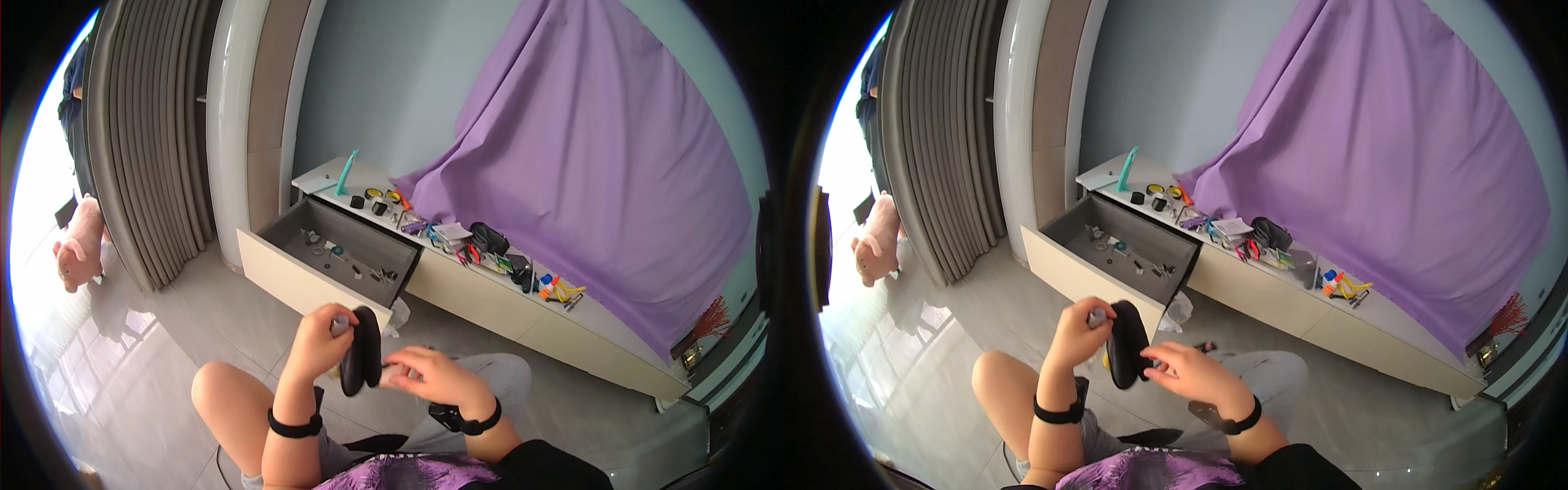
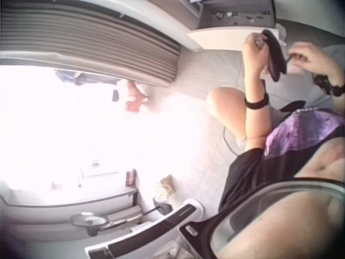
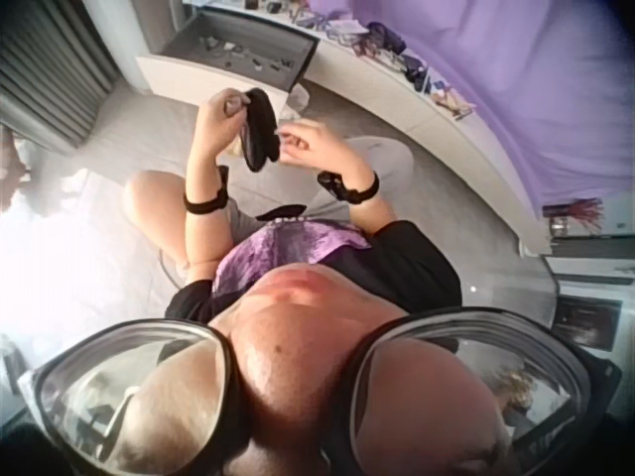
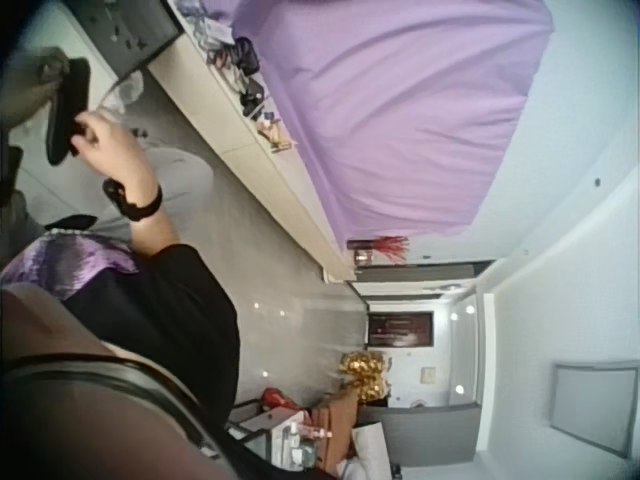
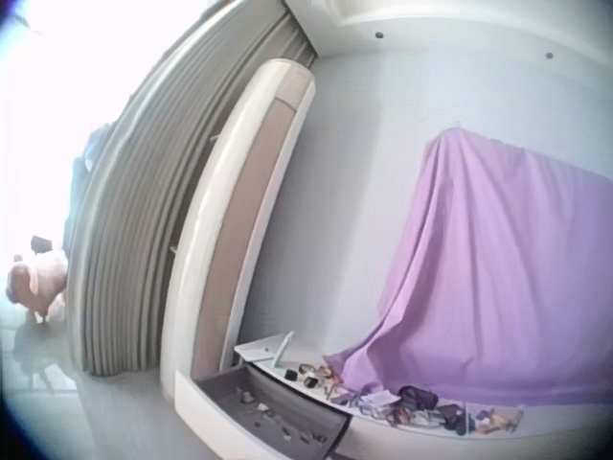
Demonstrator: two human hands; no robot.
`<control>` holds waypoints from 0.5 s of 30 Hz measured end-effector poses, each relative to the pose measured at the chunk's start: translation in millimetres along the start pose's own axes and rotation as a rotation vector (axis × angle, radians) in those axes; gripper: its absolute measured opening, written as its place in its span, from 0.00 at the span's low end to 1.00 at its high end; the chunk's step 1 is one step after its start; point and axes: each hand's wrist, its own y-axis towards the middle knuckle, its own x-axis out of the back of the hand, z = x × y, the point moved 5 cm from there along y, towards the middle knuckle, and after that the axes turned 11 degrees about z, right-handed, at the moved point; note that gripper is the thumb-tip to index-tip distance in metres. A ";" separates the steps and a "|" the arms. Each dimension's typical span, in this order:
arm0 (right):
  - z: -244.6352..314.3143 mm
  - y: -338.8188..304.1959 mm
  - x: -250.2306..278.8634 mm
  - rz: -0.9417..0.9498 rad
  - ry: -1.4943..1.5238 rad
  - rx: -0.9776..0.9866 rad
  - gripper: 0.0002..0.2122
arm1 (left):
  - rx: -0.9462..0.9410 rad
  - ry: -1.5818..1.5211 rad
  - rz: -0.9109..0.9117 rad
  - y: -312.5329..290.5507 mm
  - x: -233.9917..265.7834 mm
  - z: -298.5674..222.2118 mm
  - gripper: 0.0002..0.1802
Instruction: The person sits on the floor and assembles a small mechanical part by hand. They remove a component from a plastic bag, place it into a black and yellow pouch, then retrieve a white plastic piece with a gold ring from a drawer and attach it to the pouch, manipulating the parts to fit together.
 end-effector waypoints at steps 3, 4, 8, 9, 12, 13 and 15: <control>-6.8 -0.1 2.1 -0.027 -0.108 -0.065 0.14 | 0.094 -0.125 0.045 -2.3 -10.6 10.0 0.08; -12.2 -0.9 1.5 -0.027 -0.086 -0.121 0.16 | 0.110 -0.150 0.059 -2.2 -15.2 13.1 0.08; -27.2 -0.2 -1.3 0.030 -0.116 -0.144 0.19 | 0.110 -0.207 0.150 1.3 -30.2 21.0 0.08; -30.1 1.5 -1.3 0.016 -0.110 -0.121 0.19 | 0.093 -0.197 0.166 1.8 -31.2 21.7 0.08; -42.5 13.6 -1.4 0.021 -0.119 -0.081 0.20 | 0.004 -0.178 0.222 5.4 -28.0 23.2 0.10; -50.3 17.1 -4.4 0.050 -0.126 -0.152 0.20 | -0.034 -0.136 0.243 4.5 -26.3 23.0 0.11; -62.1 23.0 -10.6 0.069 -0.140 -0.230 0.19 | 0.026 -0.181 0.268 5.3 -26.3 30.6 0.11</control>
